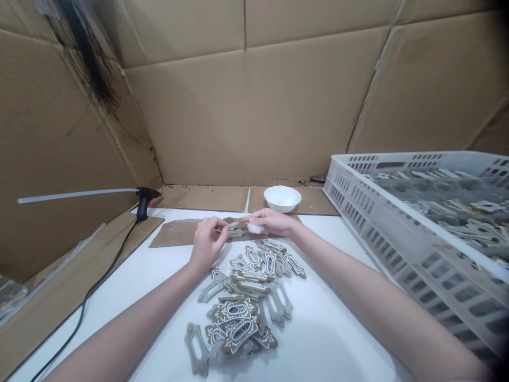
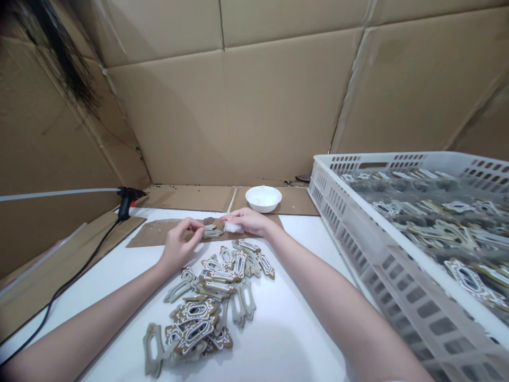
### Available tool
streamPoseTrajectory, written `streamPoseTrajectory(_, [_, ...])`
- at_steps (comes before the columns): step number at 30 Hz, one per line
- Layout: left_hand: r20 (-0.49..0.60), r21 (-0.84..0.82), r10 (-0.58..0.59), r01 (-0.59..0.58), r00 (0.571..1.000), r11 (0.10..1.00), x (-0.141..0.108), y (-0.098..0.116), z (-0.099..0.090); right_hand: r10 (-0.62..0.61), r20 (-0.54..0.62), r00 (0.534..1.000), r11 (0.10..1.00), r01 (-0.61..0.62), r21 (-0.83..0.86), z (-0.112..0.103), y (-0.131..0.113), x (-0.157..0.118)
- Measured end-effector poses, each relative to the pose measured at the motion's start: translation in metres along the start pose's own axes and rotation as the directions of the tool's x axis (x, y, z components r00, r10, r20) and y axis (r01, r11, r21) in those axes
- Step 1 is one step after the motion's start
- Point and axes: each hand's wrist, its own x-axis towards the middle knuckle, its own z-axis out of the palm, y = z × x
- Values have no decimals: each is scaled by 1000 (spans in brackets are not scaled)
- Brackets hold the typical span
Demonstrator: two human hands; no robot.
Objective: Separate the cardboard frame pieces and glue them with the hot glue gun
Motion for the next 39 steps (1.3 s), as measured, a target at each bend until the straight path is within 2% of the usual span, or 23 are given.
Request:
streamPoseTrajectory(2, [149,-159,-4,28,989,987,0,-1,1,-2,-44,999,1000,3,14,-10,5,1])
streamPoseTrajectory(5, [380,-338,29,110,925,935,1,-3,3,3,-86,996,1000,0,31,-17,10,3])
streamPoseTrajectory(8, [498,-384,38,181,866,906,1,-3,3,5,-103,995,999,-1,40,-15,12,4])
streamPoseTrajectory(11, [576,-358,49,198,816,913,1,-2,3,8,-111,994,999,-3,45,-13,11,4])
streamPoseTrajectory(13, [586,-318,61,160,808,934,0,0,4,12,-113,994,999,-7,49,-13,10,4])
streamPoseTrajectory(17, [545,-216,123,-4,829,976,-5,6,5,25,-109,994,998,-19,54,-13,10,3])
streamPoseTrajectory(22, [576,-180,178,-88,798,980,-7,11,5,29,-111,993,998,-23,56,-11,9,2])
streamPoseTrajectory(26, [608,-167,170,-85,775,982,-6,11,4,30,-112,993,998,-24,53,-11,9,2])
streamPoseTrajectory(30, [612,-133,140,-73,779,988,-6,11,3,26,-114,993,998,-20,55,-11,9,2])
streamPoseTrajectory(34, [590,-110,113,-59,800,992,-5,9,2,26,-109,994,998,-20,61,-12,9,2])
streamPoseTrajectory(39, [504,-103,61,-10,861,995,-2,3,2,31,-103,994,998,-24,65,-12,9,3])
